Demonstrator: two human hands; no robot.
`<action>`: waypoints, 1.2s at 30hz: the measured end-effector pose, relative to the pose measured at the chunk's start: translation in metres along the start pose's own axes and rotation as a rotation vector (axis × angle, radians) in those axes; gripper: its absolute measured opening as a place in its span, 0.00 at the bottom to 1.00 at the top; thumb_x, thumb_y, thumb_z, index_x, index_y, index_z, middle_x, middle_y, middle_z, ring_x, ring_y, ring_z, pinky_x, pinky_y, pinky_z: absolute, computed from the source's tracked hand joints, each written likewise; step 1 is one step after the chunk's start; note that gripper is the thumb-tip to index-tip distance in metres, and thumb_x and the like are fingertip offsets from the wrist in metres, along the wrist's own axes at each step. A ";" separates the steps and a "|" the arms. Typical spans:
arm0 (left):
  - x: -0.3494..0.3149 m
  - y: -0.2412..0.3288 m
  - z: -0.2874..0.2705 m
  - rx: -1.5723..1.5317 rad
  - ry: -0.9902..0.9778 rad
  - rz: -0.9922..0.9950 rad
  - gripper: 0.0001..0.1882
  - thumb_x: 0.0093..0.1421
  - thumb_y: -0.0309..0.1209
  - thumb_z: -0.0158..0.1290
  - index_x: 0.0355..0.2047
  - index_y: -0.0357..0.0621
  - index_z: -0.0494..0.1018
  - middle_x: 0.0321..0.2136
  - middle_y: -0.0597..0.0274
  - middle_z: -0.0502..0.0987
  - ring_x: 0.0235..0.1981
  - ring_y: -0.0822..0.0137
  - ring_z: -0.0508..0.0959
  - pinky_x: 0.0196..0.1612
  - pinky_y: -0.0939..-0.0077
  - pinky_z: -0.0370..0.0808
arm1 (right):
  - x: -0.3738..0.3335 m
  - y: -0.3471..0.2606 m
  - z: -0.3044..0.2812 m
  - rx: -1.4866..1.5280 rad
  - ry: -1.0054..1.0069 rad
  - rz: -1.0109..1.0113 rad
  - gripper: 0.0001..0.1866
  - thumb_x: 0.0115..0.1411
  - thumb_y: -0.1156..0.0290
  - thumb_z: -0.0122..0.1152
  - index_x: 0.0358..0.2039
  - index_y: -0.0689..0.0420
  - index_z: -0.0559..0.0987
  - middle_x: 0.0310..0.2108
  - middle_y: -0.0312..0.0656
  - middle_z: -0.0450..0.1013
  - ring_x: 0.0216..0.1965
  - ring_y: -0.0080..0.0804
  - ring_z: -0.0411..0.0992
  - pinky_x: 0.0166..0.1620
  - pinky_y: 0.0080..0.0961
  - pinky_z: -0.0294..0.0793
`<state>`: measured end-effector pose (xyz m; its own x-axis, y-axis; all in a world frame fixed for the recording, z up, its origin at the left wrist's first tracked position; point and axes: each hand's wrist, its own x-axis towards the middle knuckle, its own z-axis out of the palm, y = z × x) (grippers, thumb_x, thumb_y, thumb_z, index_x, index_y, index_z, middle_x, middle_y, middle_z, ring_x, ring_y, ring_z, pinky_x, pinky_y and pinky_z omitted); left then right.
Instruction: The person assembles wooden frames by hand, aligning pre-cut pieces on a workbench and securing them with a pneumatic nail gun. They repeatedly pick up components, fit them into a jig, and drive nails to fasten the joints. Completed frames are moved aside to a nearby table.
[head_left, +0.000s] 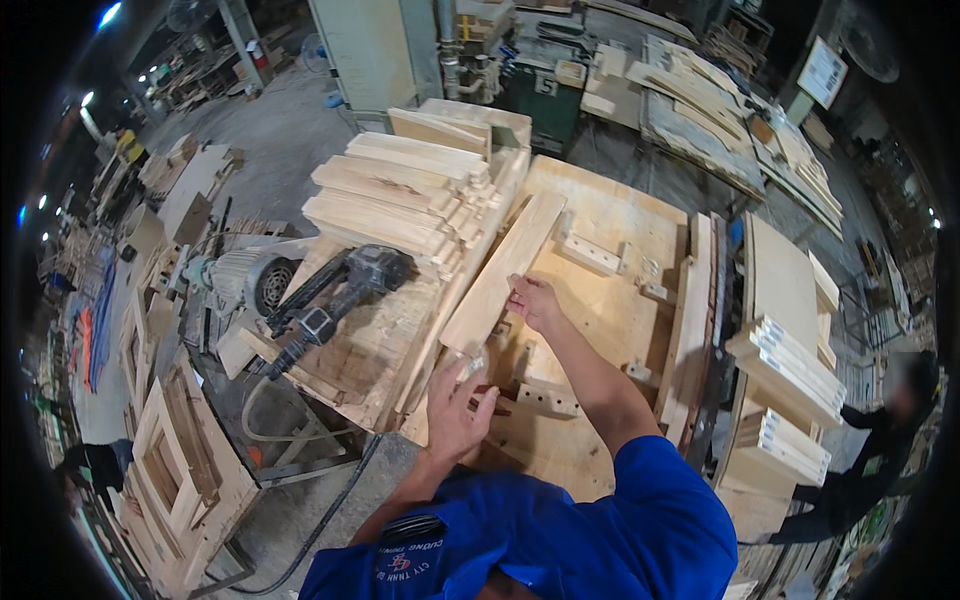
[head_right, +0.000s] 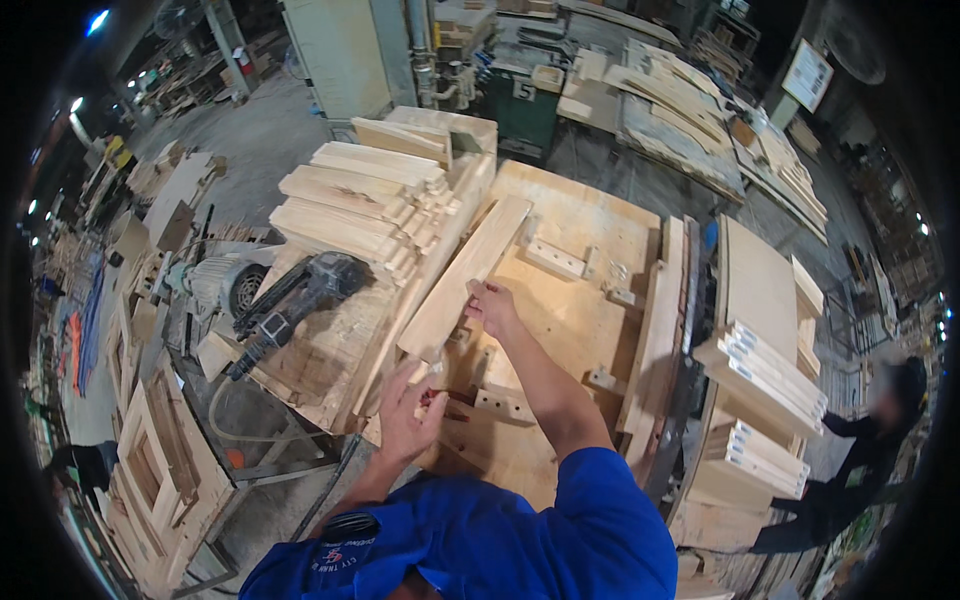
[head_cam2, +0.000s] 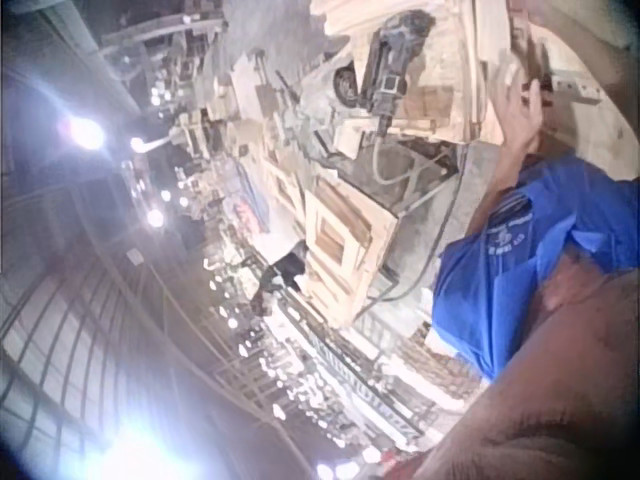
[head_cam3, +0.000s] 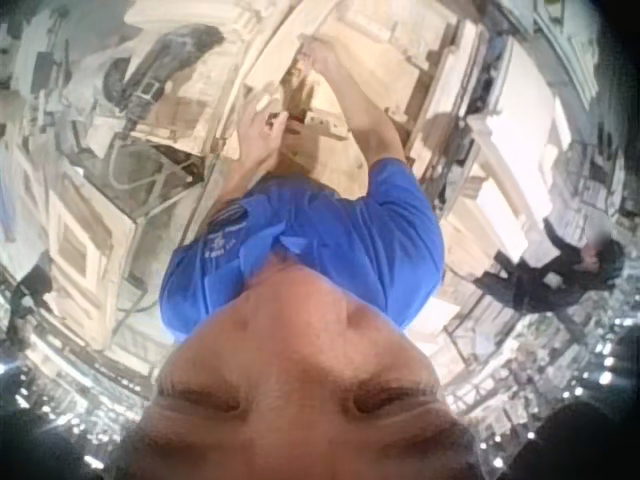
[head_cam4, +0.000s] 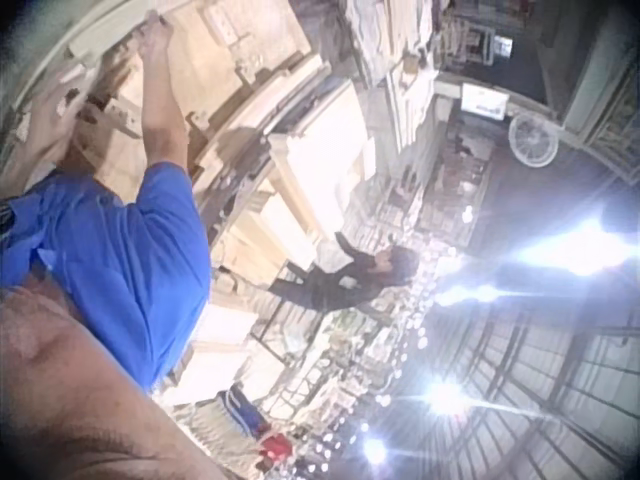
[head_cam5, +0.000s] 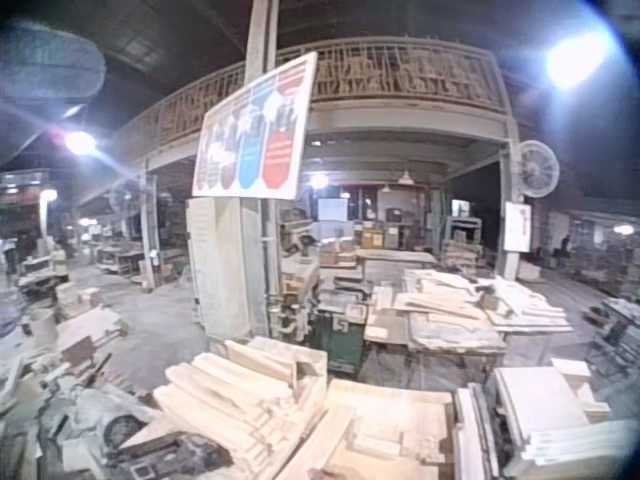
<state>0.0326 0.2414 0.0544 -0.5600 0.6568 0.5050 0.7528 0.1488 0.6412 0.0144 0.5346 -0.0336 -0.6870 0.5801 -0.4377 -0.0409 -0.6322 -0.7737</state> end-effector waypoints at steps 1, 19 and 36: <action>-0.005 -0.006 0.001 -0.031 -0.012 -0.041 0.18 0.58 0.31 0.68 0.48 0.38 0.83 0.55 0.43 0.77 0.59 0.42 0.76 0.62 0.52 0.73 | 0.004 0.004 0.015 -0.084 0.106 -0.005 0.12 0.67 0.60 0.70 0.35 0.55 0.80 0.30 0.35 0.77 0.28 0.26 0.76 0.35 0.32 0.82; 0.076 -0.037 0.035 -0.752 -0.037 -0.521 0.12 0.73 0.30 0.56 0.50 0.35 0.81 0.39 0.62 0.85 0.38 0.75 0.82 0.44 0.78 0.79 | 0.044 -0.170 0.153 -1.149 0.053 -0.882 0.09 0.61 0.71 0.68 0.40 0.57 0.78 0.40 0.54 0.80 0.41 0.55 0.80 0.46 0.46 0.79; 0.199 -0.040 0.061 -1.448 -0.134 -0.823 0.21 0.73 0.43 0.56 0.55 0.39 0.75 0.42 0.59 0.85 0.40 0.66 0.86 0.42 0.72 0.86 | -0.132 -0.147 -0.006 -1.185 0.227 -0.917 0.17 0.54 0.73 0.75 0.41 0.60 0.76 0.36 0.47 0.80 0.37 0.43 0.82 0.41 0.35 0.81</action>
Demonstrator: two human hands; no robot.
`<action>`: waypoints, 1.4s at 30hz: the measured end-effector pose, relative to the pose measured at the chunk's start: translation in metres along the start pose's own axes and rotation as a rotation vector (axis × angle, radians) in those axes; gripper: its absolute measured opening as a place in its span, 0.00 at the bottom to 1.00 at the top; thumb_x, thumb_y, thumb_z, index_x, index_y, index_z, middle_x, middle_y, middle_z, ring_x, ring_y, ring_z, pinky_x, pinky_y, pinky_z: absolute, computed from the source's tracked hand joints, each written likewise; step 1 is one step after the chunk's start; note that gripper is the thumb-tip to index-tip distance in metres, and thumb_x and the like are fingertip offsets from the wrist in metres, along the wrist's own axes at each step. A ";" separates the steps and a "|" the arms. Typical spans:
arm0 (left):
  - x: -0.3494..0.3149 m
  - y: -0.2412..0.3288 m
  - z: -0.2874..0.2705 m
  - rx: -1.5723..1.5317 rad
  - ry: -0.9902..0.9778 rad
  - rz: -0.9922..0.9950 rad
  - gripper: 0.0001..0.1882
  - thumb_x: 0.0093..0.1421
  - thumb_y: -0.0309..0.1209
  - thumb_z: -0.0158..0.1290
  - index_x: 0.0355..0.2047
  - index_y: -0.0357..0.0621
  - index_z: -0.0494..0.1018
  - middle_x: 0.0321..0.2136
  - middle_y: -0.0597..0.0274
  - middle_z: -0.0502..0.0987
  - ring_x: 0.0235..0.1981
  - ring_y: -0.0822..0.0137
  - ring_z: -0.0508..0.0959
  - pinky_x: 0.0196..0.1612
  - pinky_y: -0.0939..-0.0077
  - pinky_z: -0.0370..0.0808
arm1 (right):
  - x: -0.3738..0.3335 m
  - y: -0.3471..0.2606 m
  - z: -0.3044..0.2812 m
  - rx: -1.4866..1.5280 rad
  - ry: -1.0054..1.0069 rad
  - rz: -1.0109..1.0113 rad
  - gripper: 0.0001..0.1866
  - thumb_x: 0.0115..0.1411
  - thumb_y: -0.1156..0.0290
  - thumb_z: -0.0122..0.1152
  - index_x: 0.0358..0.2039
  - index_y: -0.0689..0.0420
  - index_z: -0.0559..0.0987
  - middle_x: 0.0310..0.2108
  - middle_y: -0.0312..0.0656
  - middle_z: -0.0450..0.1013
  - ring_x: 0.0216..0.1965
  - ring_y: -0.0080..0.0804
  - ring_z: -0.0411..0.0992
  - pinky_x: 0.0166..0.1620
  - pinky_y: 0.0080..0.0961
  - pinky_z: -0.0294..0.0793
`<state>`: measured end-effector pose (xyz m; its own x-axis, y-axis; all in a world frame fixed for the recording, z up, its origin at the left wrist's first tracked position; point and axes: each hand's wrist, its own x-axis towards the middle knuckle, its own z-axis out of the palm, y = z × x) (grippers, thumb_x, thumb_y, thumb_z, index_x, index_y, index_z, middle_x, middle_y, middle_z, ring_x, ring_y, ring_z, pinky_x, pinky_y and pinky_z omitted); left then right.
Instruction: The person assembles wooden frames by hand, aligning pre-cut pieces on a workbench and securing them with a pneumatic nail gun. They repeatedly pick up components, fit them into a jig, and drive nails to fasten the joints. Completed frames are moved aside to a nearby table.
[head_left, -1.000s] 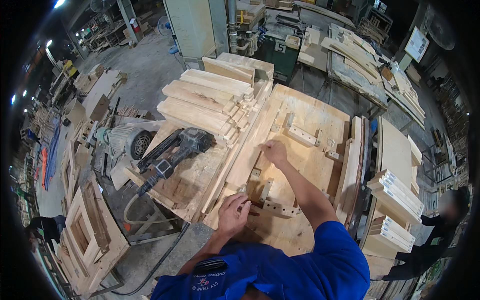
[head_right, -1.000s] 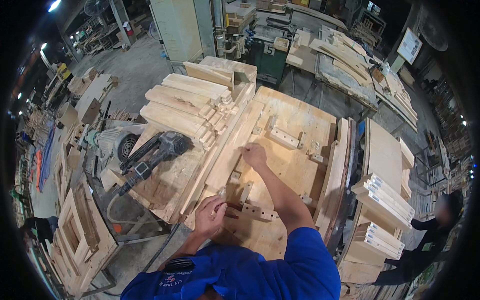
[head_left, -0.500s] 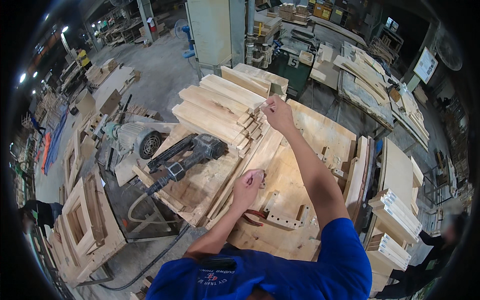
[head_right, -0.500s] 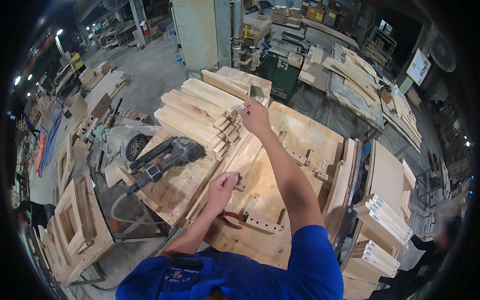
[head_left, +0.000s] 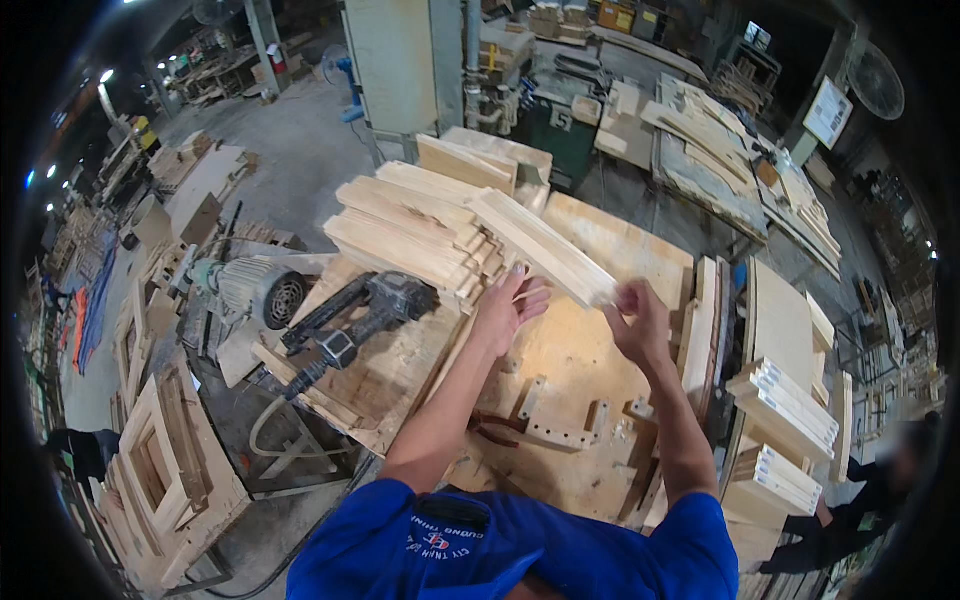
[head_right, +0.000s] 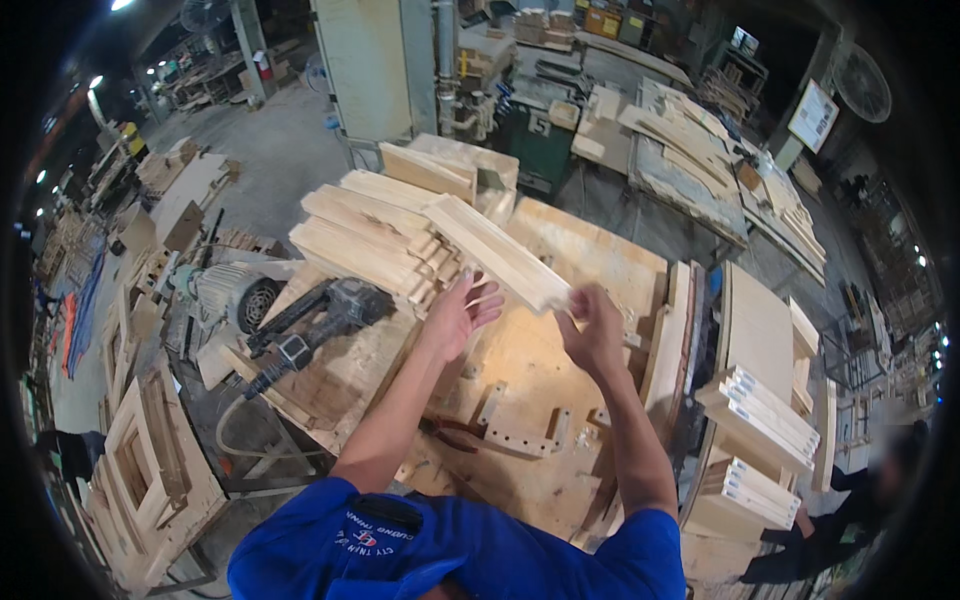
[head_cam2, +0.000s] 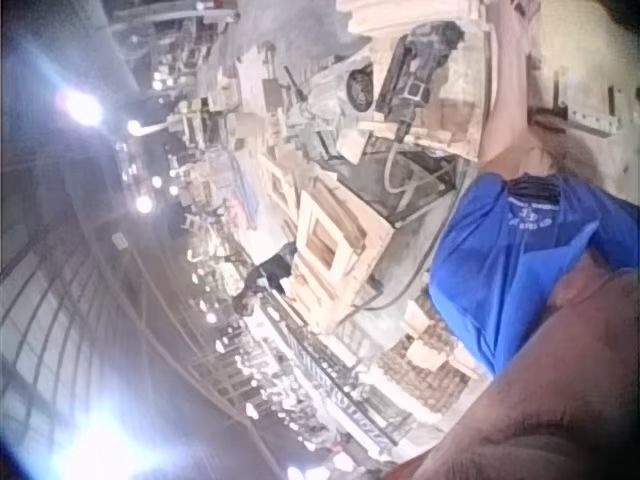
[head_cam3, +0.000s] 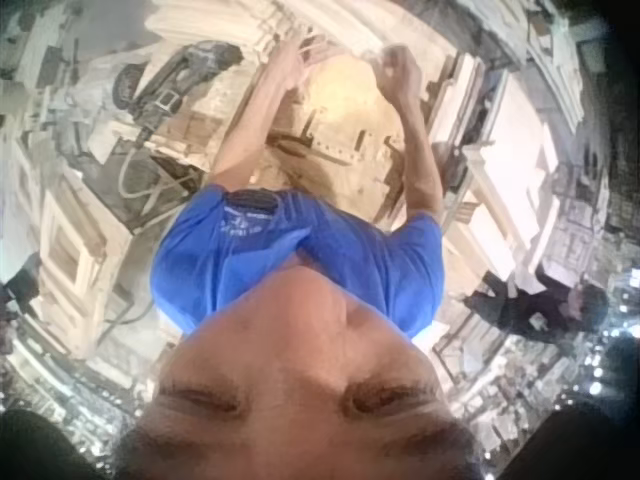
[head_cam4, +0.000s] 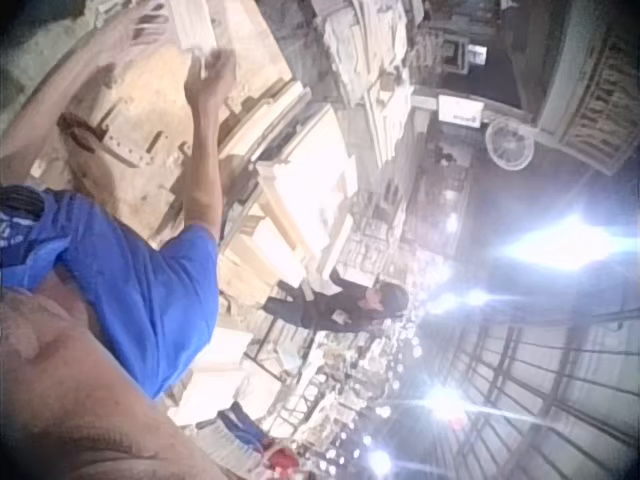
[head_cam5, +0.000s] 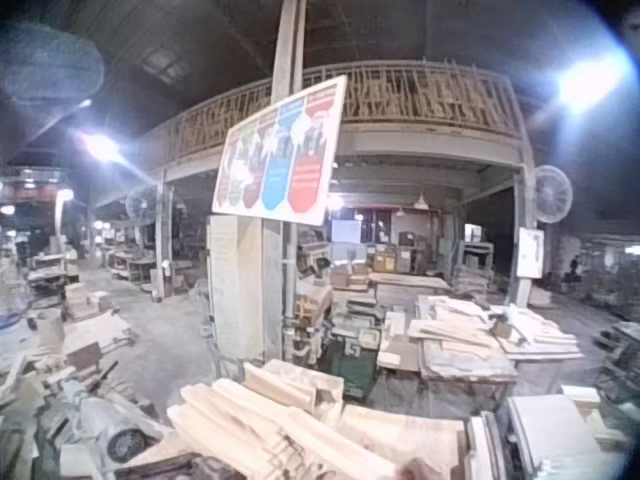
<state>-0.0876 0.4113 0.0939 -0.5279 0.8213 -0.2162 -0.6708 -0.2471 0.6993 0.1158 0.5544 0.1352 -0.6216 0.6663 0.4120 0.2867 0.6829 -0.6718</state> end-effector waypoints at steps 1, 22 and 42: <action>0.003 -0.005 0.008 -0.073 -0.056 -0.048 0.21 0.73 0.43 0.57 0.55 0.38 0.74 0.42 0.59 0.84 0.40 0.66 0.86 0.42 0.71 0.86 | -0.032 0.001 -0.023 -0.070 -0.006 0.044 0.17 0.54 0.75 0.74 0.41 0.60 0.77 0.37 0.48 0.80 0.37 0.42 0.82 0.42 0.34 0.81; -0.156 -0.087 -0.098 0.352 0.432 -0.379 0.13 0.73 0.39 0.57 0.43 0.40 0.75 0.27 0.58 0.81 0.20 0.70 0.80 0.22 0.76 0.79 | -0.161 0.036 -0.013 -0.274 -0.602 -0.123 0.45 0.53 0.68 0.76 0.69 0.64 0.66 0.59 0.56 0.67 0.59 0.58 0.66 0.64 0.50 0.64; -0.104 -0.098 -0.126 0.252 0.723 -0.176 0.16 0.72 0.40 0.59 0.30 0.47 0.71 0.17 0.68 0.72 0.11 0.77 0.65 0.12 0.79 0.58 | -0.151 0.056 0.031 -0.144 -0.623 -0.170 0.43 0.52 0.73 0.74 0.69 0.62 0.67 0.58 0.56 0.68 0.58 0.57 0.66 0.64 0.48 0.64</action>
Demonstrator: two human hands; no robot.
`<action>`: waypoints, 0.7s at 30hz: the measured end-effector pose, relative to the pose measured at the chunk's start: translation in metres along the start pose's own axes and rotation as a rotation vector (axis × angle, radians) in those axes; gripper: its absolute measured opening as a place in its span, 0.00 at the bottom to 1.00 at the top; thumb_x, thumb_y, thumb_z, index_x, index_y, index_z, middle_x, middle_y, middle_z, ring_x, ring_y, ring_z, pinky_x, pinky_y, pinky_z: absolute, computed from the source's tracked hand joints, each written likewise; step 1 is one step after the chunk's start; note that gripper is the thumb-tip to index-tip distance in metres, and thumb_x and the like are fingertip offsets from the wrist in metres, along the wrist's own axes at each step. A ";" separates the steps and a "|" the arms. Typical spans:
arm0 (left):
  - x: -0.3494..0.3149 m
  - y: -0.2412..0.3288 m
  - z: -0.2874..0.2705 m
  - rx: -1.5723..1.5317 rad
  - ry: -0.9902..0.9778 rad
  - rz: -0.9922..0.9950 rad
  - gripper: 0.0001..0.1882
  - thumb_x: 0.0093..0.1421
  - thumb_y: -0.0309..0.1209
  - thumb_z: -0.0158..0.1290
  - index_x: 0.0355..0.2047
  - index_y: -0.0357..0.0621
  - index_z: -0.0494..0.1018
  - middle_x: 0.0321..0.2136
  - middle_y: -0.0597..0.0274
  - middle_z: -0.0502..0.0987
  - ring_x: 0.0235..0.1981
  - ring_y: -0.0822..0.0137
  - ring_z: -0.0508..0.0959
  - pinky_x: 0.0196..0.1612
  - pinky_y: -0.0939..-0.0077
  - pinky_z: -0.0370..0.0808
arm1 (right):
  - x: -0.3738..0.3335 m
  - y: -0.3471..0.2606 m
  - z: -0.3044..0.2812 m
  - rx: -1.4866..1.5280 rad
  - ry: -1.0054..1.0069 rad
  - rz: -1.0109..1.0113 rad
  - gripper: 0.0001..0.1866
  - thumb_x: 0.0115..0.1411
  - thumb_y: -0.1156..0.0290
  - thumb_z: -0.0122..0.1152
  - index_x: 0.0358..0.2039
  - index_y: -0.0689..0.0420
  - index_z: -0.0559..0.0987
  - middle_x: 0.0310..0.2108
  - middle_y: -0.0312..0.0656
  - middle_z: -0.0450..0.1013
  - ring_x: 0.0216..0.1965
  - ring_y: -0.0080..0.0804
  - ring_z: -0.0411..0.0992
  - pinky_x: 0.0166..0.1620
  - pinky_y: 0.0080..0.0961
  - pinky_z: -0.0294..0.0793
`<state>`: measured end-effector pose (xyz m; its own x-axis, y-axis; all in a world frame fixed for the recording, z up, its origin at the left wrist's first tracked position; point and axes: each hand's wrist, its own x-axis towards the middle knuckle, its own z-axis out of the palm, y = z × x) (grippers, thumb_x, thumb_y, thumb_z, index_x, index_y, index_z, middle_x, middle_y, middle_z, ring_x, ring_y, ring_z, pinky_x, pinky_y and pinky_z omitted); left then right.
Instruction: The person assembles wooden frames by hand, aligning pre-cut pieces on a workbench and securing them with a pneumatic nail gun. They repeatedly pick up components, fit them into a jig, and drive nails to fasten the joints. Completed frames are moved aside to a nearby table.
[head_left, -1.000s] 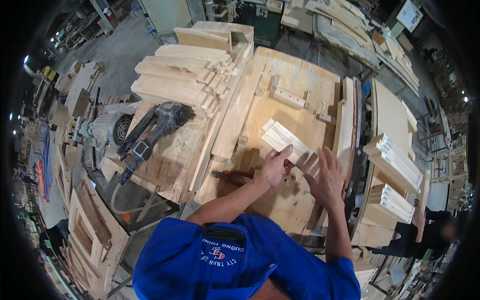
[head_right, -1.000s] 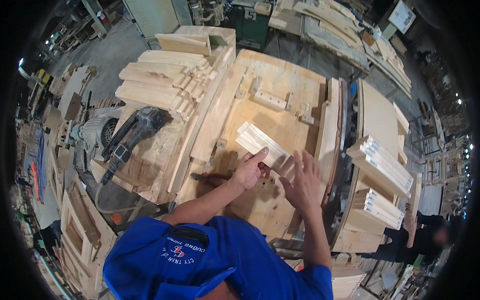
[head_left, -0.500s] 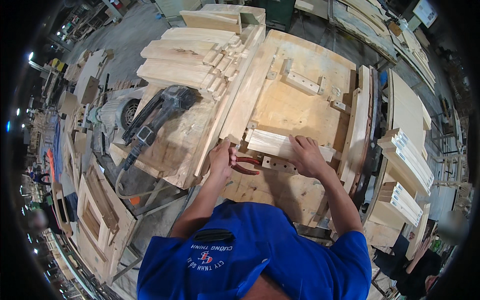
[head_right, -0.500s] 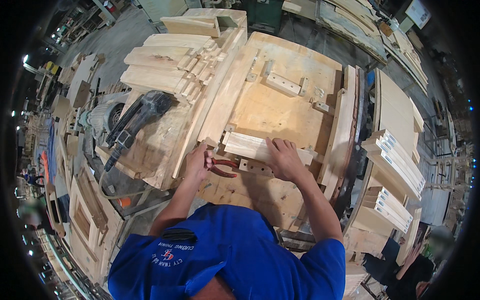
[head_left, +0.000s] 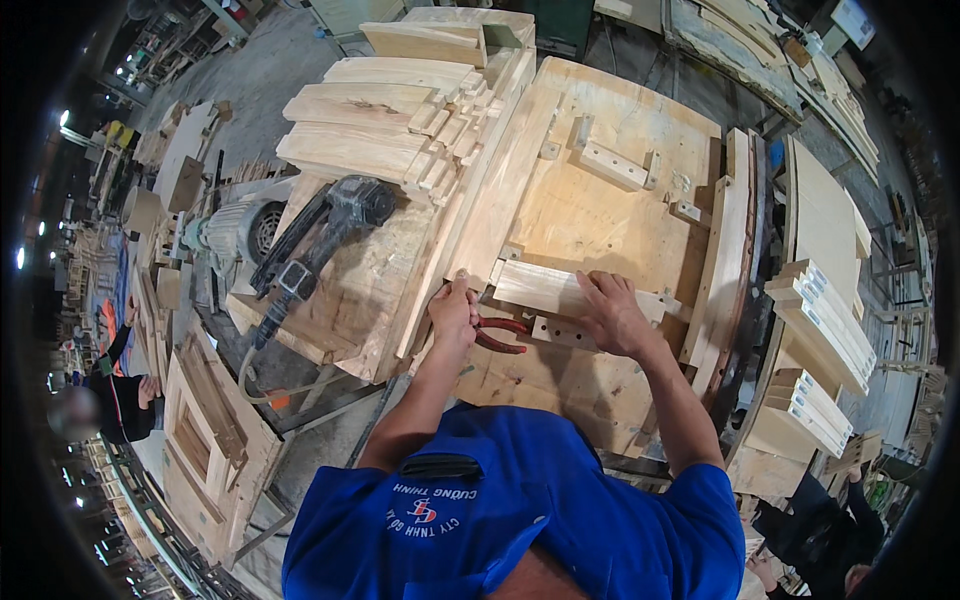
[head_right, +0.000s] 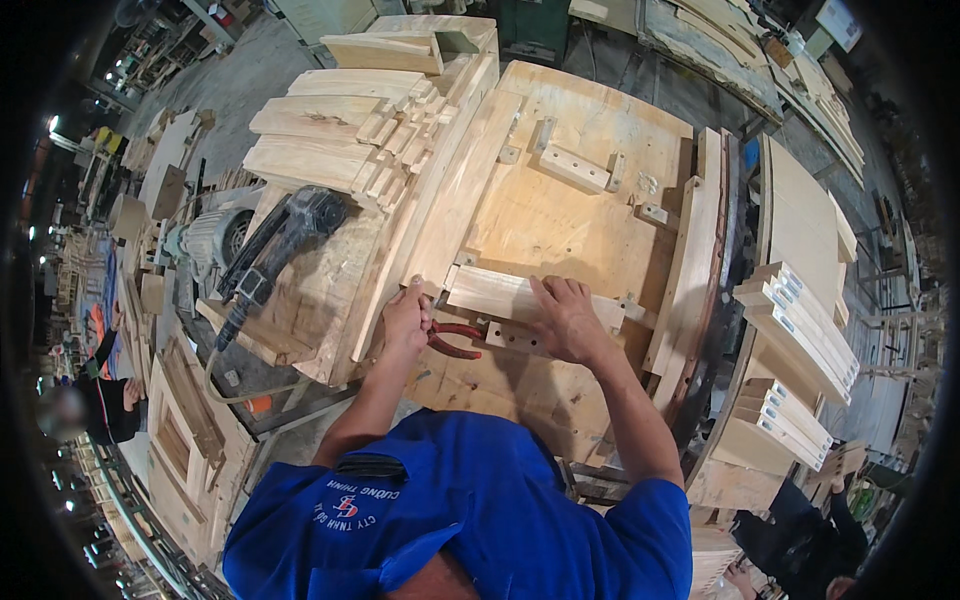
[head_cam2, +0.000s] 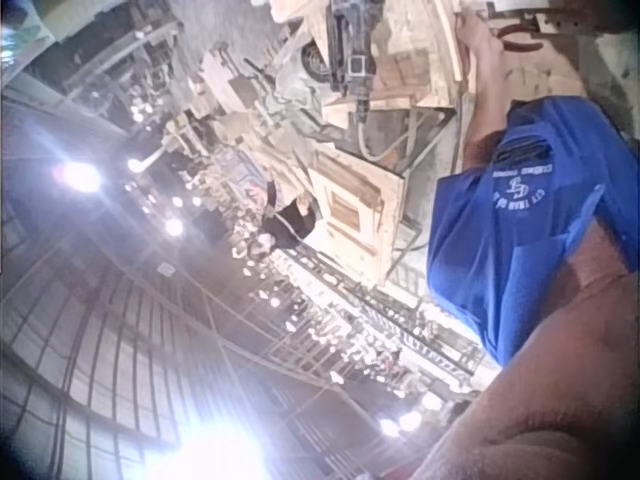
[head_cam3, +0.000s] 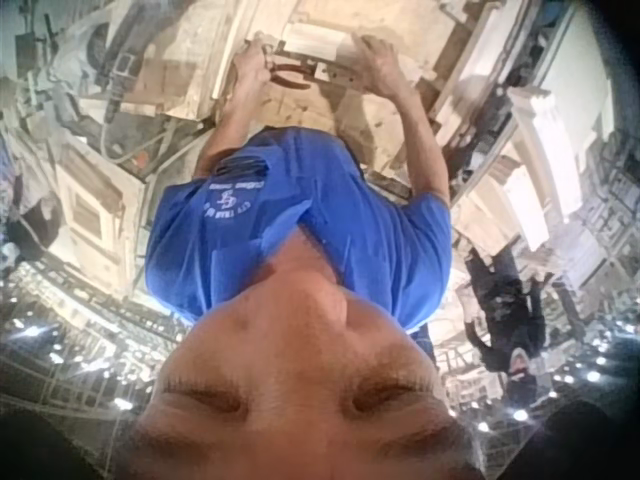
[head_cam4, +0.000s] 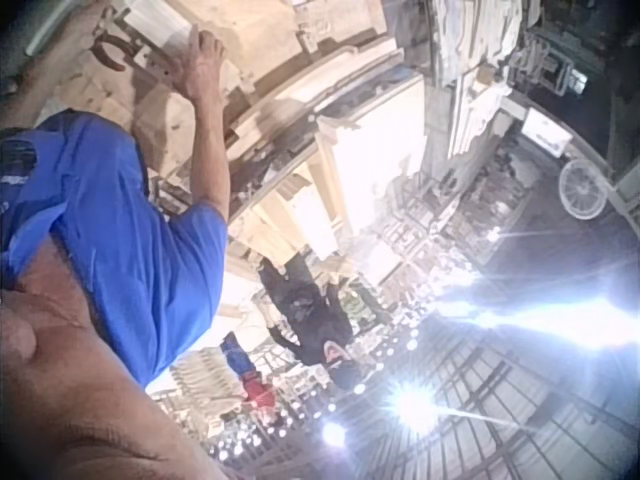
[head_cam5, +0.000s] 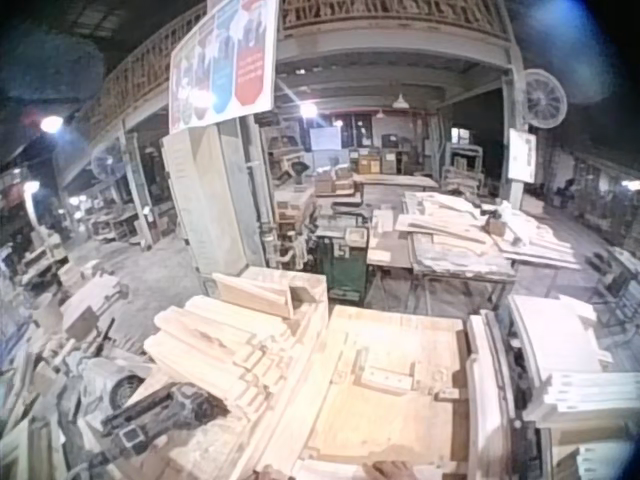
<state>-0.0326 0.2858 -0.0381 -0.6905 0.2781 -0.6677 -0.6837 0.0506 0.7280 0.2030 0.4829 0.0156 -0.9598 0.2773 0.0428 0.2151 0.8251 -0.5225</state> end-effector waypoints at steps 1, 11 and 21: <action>-0.001 0.000 0.000 0.001 -0.002 -0.002 0.16 0.72 0.40 0.59 0.30 0.47 0.71 0.17 0.68 0.72 0.11 0.77 0.65 0.12 0.80 0.58 | 0.000 -0.001 -0.001 0.000 -0.001 0.003 0.43 0.52 0.73 0.74 0.69 0.62 0.68 0.58 0.56 0.68 0.58 0.57 0.66 0.64 0.48 0.64; -0.003 0.004 0.004 -0.047 0.032 -0.056 0.17 0.70 0.41 0.62 0.29 0.48 0.71 0.17 0.69 0.71 0.10 0.77 0.65 0.12 0.80 0.58 | 0.001 -0.004 -0.007 0.012 -0.009 0.015 0.42 0.51 0.71 0.75 0.67 0.63 0.69 0.58 0.56 0.69 0.59 0.57 0.67 0.63 0.50 0.64; 0.001 0.002 0.004 -0.060 0.007 -0.053 0.17 0.69 0.42 0.62 0.28 0.51 0.69 0.17 0.70 0.71 0.11 0.78 0.65 0.12 0.81 0.57 | 0.002 0.006 -0.001 -0.012 0.000 0.015 0.43 0.50 0.71 0.75 0.68 0.62 0.69 0.57 0.55 0.69 0.58 0.55 0.67 0.63 0.48 0.65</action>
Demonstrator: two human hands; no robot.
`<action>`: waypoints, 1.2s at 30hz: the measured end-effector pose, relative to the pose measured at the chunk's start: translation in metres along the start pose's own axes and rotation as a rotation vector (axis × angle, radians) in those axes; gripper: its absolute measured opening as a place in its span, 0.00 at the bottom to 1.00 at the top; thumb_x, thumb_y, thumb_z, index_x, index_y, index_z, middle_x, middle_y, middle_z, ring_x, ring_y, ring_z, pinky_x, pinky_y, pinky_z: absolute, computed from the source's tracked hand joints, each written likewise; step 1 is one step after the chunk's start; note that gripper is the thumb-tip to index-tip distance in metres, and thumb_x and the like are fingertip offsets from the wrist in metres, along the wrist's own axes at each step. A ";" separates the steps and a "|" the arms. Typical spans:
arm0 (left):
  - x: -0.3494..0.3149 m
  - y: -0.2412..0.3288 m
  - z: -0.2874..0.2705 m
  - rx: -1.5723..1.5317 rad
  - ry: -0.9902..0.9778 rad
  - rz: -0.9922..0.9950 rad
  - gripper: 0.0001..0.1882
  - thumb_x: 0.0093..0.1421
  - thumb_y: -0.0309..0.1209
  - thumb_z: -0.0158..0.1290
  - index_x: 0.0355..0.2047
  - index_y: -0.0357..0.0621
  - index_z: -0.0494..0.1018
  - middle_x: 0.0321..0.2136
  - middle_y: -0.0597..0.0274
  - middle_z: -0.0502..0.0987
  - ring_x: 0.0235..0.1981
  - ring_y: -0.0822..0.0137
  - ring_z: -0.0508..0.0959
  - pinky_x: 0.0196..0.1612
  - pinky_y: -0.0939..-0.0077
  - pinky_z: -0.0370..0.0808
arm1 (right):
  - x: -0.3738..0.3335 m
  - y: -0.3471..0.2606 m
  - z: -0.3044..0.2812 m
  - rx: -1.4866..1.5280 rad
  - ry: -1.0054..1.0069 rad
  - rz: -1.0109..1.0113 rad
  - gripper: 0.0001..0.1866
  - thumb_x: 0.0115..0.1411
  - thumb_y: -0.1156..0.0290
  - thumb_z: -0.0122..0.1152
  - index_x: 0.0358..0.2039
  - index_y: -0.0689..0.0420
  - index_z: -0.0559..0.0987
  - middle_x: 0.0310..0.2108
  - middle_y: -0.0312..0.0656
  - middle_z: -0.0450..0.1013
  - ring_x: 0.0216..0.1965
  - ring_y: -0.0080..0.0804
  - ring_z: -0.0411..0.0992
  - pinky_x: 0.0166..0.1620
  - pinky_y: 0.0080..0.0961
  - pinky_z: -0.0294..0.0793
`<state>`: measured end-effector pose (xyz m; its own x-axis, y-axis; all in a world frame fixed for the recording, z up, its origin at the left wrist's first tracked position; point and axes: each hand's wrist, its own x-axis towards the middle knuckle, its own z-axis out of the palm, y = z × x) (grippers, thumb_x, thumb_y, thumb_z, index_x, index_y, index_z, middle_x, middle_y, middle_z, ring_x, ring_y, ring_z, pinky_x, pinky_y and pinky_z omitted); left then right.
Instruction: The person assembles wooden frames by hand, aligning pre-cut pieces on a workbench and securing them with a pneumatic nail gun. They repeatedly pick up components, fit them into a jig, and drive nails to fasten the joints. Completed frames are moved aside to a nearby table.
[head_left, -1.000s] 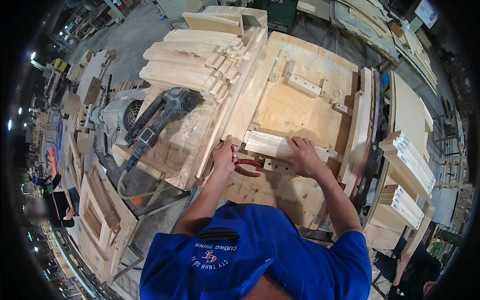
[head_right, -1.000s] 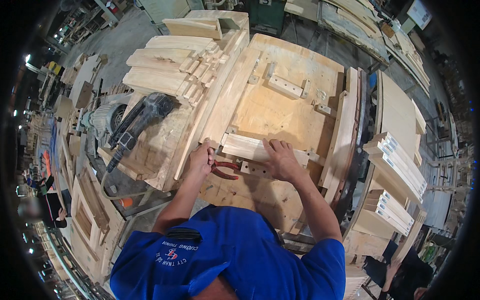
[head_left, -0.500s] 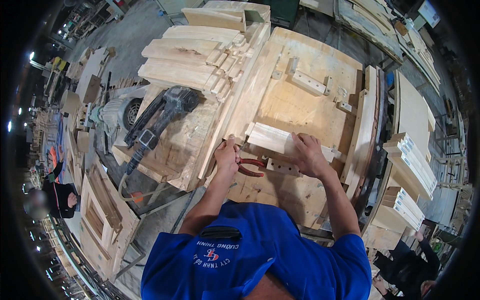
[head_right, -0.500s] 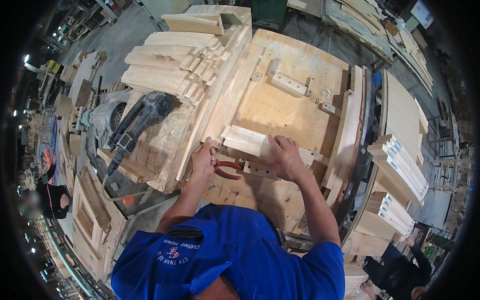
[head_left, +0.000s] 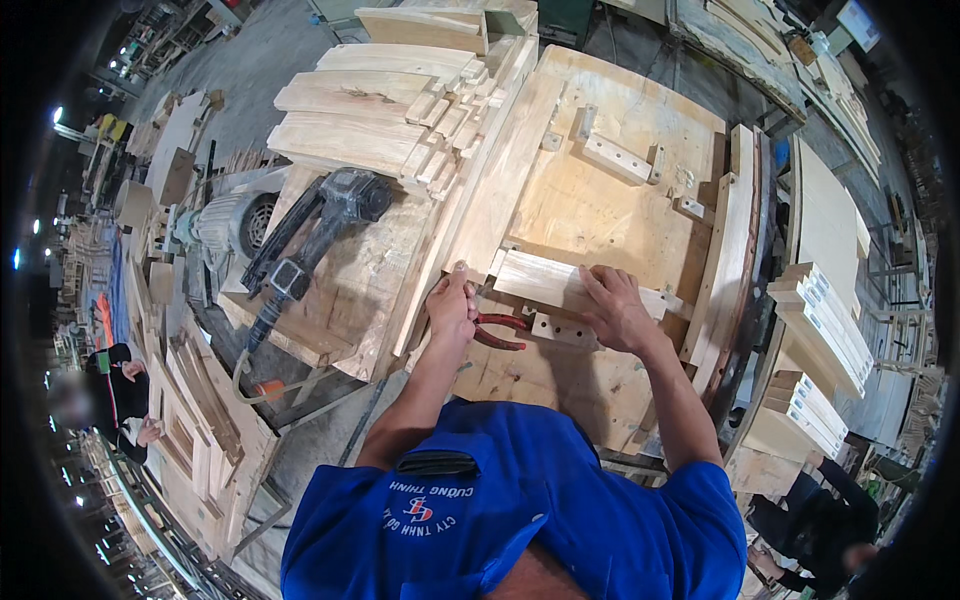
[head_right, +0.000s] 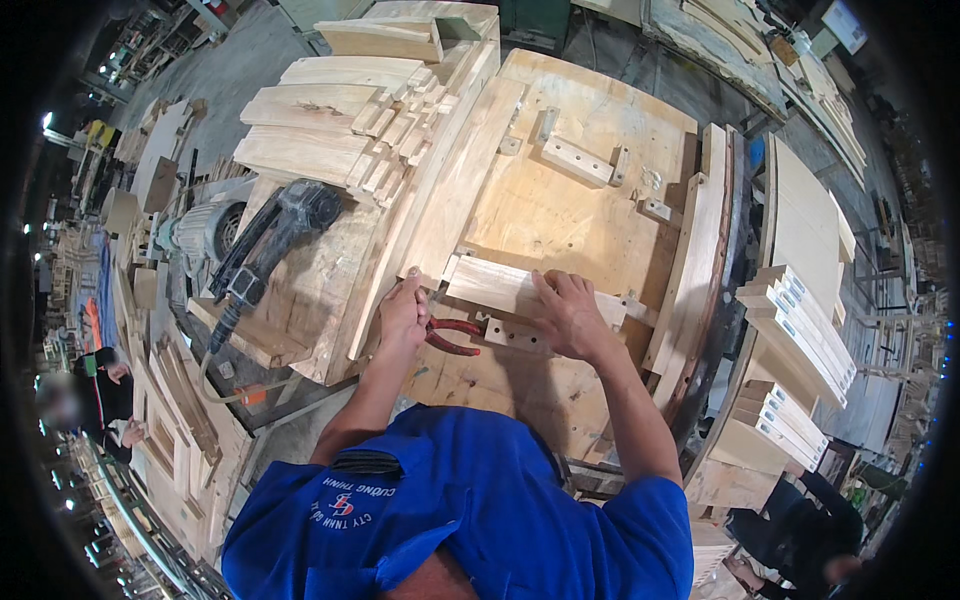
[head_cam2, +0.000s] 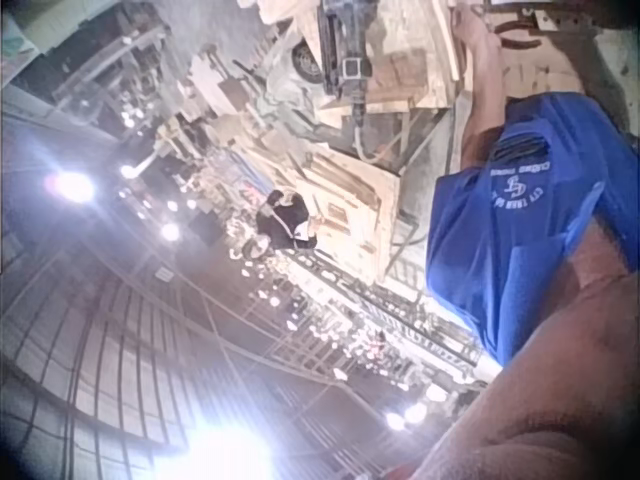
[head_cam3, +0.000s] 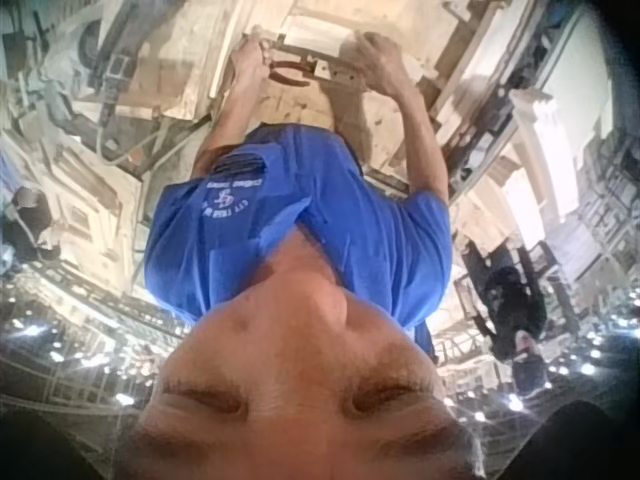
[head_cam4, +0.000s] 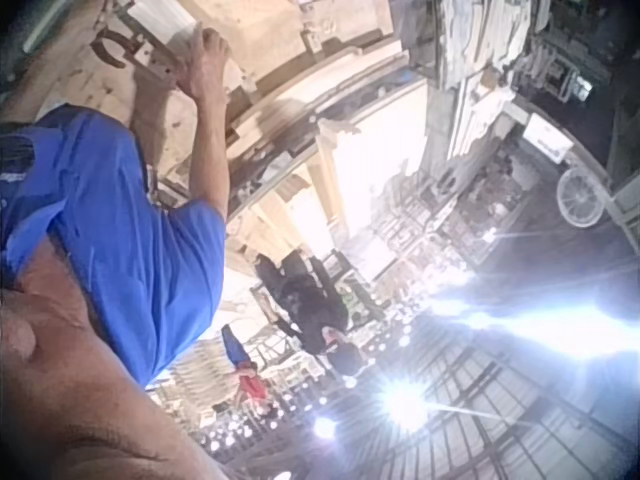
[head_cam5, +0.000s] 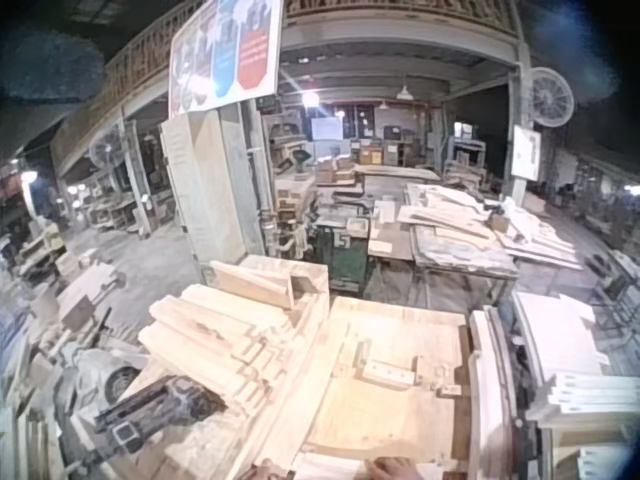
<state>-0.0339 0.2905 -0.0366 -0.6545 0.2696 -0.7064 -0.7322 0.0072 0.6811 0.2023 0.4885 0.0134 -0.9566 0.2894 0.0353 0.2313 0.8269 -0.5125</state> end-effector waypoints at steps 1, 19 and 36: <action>-0.001 0.000 0.000 -0.001 0.001 -0.003 0.17 0.69 0.42 0.63 0.28 0.51 0.69 0.17 0.70 0.71 0.11 0.78 0.65 0.12 0.81 0.57 | 0.002 0.001 0.000 -0.001 -0.002 -0.005 0.43 0.50 0.71 0.75 0.68 0.62 0.69 0.57 0.55 0.69 0.58 0.55 0.67 0.63 0.48 0.65; -0.010 -0.001 -0.007 0.097 0.020 0.049 0.16 0.70 0.43 0.62 0.29 0.50 0.72 0.16 0.72 0.69 0.10 0.79 0.63 0.11 0.81 0.57 | -0.007 0.004 0.024 0.067 0.035 0.029 0.43 0.52 0.69 0.76 0.70 0.55 0.70 0.59 0.54 0.70 0.60 0.54 0.68 0.63 0.52 0.64; -0.020 -0.008 -0.015 0.022 0.031 0.075 0.15 0.71 0.39 0.59 0.29 0.45 0.74 0.15 0.71 0.68 0.09 0.78 0.61 0.10 0.77 0.54 | -0.002 0.002 0.014 -0.008 -0.023 -0.109 0.45 0.48 0.69 0.78 0.67 0.58 0.69 0.59 0.58 0.70 0.58 0.60 0.69 0.62 0.51 0.70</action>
<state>-0.0176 0.2707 -0.0313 -0.7130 0.2407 -0.6586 -0.6769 0.0091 0.7360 0.2025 0.4832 0.0001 -0.9799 0.1865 0.0706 0.1271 0.8569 -0.4996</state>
